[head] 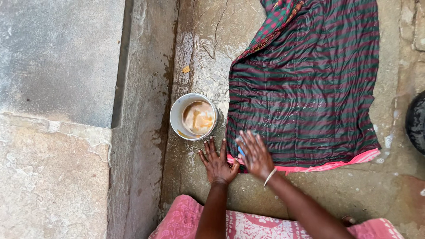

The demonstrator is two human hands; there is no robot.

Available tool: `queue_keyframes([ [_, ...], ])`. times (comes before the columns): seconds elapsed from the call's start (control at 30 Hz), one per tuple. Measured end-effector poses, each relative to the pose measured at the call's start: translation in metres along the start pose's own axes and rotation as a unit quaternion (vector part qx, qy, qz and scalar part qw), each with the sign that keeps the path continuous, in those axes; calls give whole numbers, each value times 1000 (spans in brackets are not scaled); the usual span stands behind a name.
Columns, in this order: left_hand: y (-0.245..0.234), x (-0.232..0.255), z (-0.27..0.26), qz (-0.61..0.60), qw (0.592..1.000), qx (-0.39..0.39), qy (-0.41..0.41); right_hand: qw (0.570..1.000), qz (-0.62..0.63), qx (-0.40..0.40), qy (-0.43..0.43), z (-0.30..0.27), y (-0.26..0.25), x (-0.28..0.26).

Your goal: The person rubs a bar of soap over the surface of a wet, striped garment laid out on a concrete floor, repeatedly scrubbing different sections of the fabric by hand and periodically dipping the soap into a bucket of water.

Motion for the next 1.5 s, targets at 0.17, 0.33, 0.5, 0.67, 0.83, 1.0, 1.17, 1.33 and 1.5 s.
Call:
queue_keyframes([
  [0.17,-5,-3,0,-35,999,24,-4,954,-51,-58,291,14,-12,160],
  [0.33,-7,2,2,-11,999,41,8,925,-282,53,250,-28,-55,152],
  [0.5,-1,0,1,-2,1000,15,4,994,10,62,90,19,-25,6],
  [0.67,-1,-1,-4,-18,999,41,10,888,20,-185,421,36,-5,132],
  [0.83,0,0,0,-15,1000,27,2,939,-246,110,211,15,-67,145],
  [1.0,-3,2,2,-13,999,30,9,974,48,1,222,14,-12,25],
  [1.17,0,-1,-3,-4,1000,21,5,955,69,-156,244,80,-1,76],
  [1.33,-7,4,1,5,999,36,7,971,9,95,221,66,-36,90],
  [1.5,1,1,2,-3,1000,-11,-9,994,100,-31,29,70,14,36],
])
Point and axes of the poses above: each hand's wrist, its own z-axis towards the middle knuckle, its own y-axis out of the palm, x = y × z, the point moved 7 cm from there along z, towards the middle knuckle, and after that the axes turned 11 degrees about x, right-handed, at the moved point
